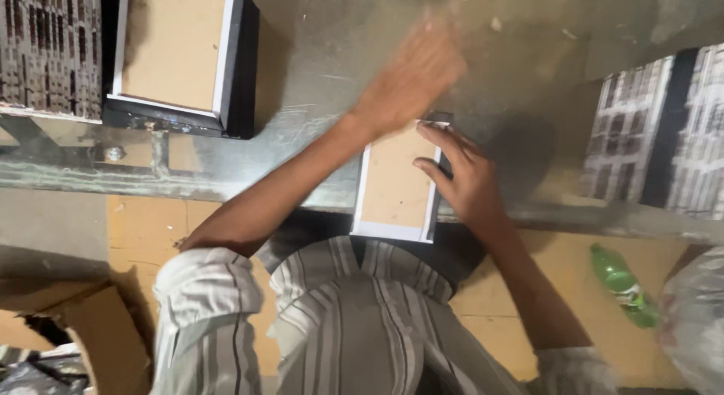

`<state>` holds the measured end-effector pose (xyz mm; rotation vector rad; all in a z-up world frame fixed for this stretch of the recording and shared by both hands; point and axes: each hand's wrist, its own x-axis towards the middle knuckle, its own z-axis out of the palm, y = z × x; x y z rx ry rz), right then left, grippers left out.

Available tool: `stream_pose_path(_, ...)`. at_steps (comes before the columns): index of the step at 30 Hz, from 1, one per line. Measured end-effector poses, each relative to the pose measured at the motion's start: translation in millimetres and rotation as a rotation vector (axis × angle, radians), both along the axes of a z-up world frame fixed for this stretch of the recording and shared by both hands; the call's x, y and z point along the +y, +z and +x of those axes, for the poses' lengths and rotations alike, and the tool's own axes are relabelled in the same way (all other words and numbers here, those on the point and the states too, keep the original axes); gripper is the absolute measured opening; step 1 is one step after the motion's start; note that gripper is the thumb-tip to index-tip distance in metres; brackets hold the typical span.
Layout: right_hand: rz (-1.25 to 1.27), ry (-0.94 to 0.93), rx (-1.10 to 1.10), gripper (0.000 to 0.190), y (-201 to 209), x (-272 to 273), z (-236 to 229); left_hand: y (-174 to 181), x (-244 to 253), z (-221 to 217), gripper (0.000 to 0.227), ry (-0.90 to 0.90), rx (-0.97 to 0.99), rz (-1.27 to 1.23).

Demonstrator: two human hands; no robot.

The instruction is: The person assembles small picture frames by inserting a beige backing into a black frame, then placing a printed image with a clock design on top. The person repeatedly picks up frames and images, aligns them, and stacks the completed units on the table.

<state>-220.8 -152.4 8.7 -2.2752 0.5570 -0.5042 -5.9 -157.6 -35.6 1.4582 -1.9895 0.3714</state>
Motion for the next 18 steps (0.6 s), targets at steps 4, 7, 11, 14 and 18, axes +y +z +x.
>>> stream_pose_path(4, -0.023, -0.200, 0.091, 0.079, -8.0, 9.4, -0.4, 6.2, 5.6, -7.7, 0.030, -0.078, 0.154, 0.345)
stream_pose_path(7, -0.144, -0.264, 0.055, 0.107, -19.8, 3.2, -4.1, 22.8, -7.1, 1.4, 0.036, -0.011, 0.375, 0.235)
stream_pose_path(11, -0.263, -0.289, 0.040, 0.126, -42.5, -5.5, -10.8, 6.2, -46.5, -17.1, 0.036, 0.096, 0.454, 0.160)
stream_pose_path(14, -0.292, -0.329, 0.120, 0.132, -43.9, 5.3, -22.5, -20.0, -37.9, -60.3, 0.042, -0.080, 0.166, 0.059)
stream_pose_path(18, -0.269, -0.388, 0.161, 0.135, -34.6, 10.9, -8.9, -3.5, -30.5, -42.9, 0.034, -0.260, 0.448, 0.160)
